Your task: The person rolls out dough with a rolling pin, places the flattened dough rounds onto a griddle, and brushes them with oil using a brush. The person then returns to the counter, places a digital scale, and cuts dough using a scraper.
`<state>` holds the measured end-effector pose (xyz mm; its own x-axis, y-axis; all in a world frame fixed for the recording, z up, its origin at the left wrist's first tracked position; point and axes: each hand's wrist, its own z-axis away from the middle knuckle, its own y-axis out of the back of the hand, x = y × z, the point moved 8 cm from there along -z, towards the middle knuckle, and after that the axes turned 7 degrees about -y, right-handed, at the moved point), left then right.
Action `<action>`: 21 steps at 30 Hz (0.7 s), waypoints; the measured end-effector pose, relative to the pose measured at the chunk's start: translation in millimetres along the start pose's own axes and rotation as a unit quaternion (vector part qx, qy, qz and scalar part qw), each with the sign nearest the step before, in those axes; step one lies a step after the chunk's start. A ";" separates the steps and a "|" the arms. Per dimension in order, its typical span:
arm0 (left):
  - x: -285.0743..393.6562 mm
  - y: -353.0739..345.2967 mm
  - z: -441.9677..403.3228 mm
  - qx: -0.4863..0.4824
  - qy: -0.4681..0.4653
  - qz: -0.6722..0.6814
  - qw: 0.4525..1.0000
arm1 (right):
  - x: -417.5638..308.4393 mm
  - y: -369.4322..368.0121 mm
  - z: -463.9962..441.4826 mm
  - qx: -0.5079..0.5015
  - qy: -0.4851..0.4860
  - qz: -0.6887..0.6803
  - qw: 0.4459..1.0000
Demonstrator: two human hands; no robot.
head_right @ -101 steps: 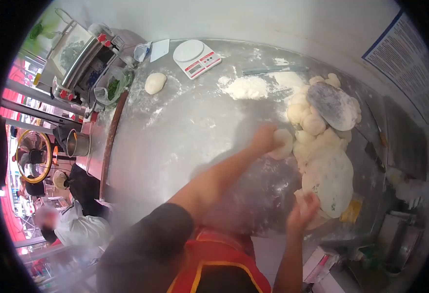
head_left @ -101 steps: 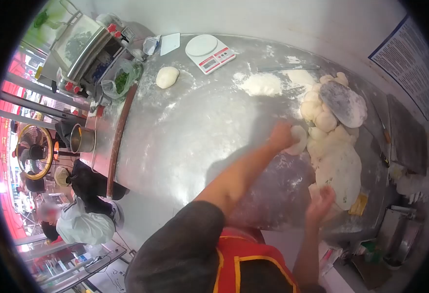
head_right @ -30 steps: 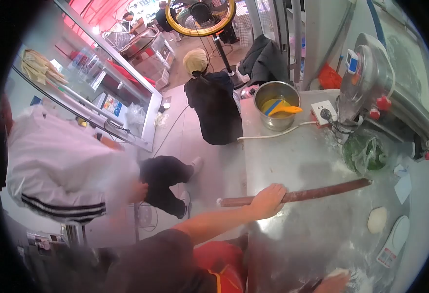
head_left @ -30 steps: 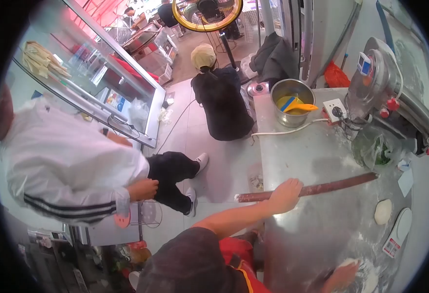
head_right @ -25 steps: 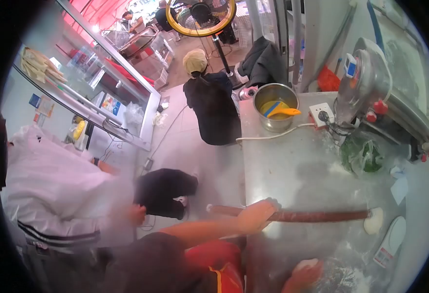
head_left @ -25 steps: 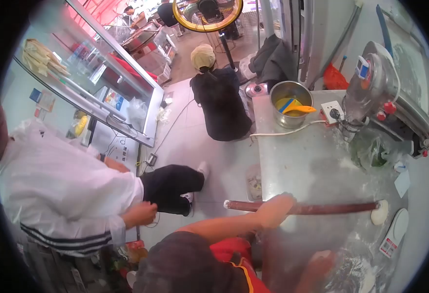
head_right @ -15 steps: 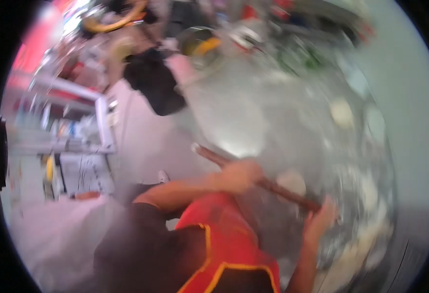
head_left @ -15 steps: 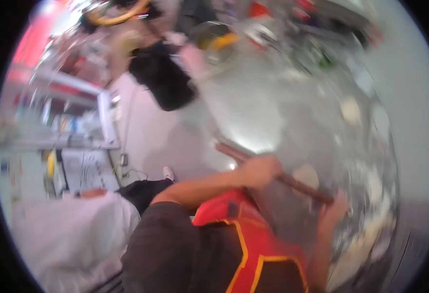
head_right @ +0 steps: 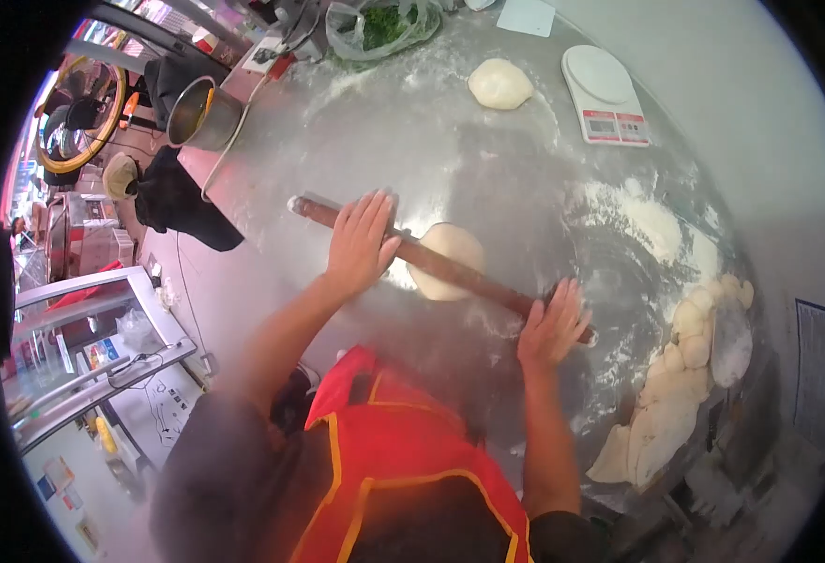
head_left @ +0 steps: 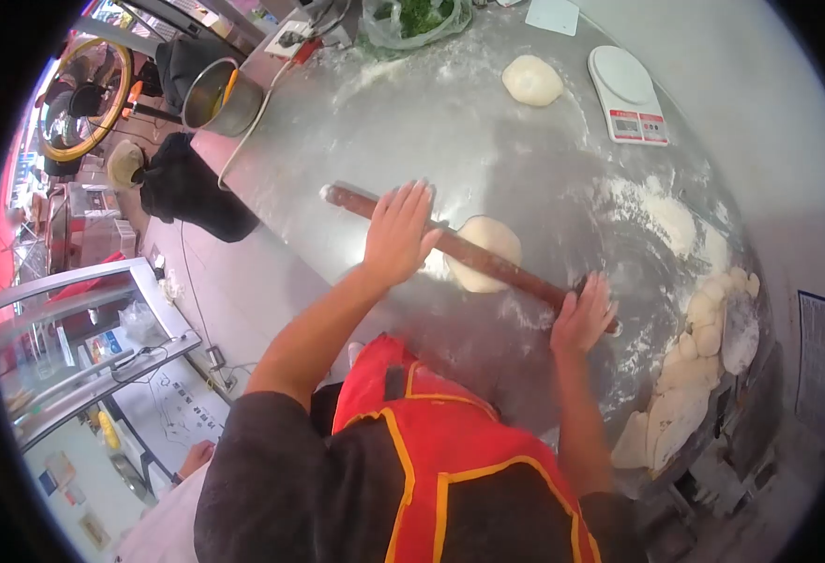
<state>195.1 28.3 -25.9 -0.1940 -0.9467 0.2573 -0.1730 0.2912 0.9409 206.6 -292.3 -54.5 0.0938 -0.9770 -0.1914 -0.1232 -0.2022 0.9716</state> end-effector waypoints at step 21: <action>-20.1 -11.9 25.7 -0.018 -0.046 0.099 0.994 | -94.2 -34.6 -78.9 -0.109 0.121 -0.248 0.955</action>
<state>176.3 47.4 -47.9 -0.3086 -0.8543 0.4182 -0.0880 0.4635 0.8817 280.0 -187.9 -59.1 0.3166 -0.7144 -0.6240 0.2016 -0.5921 0.7802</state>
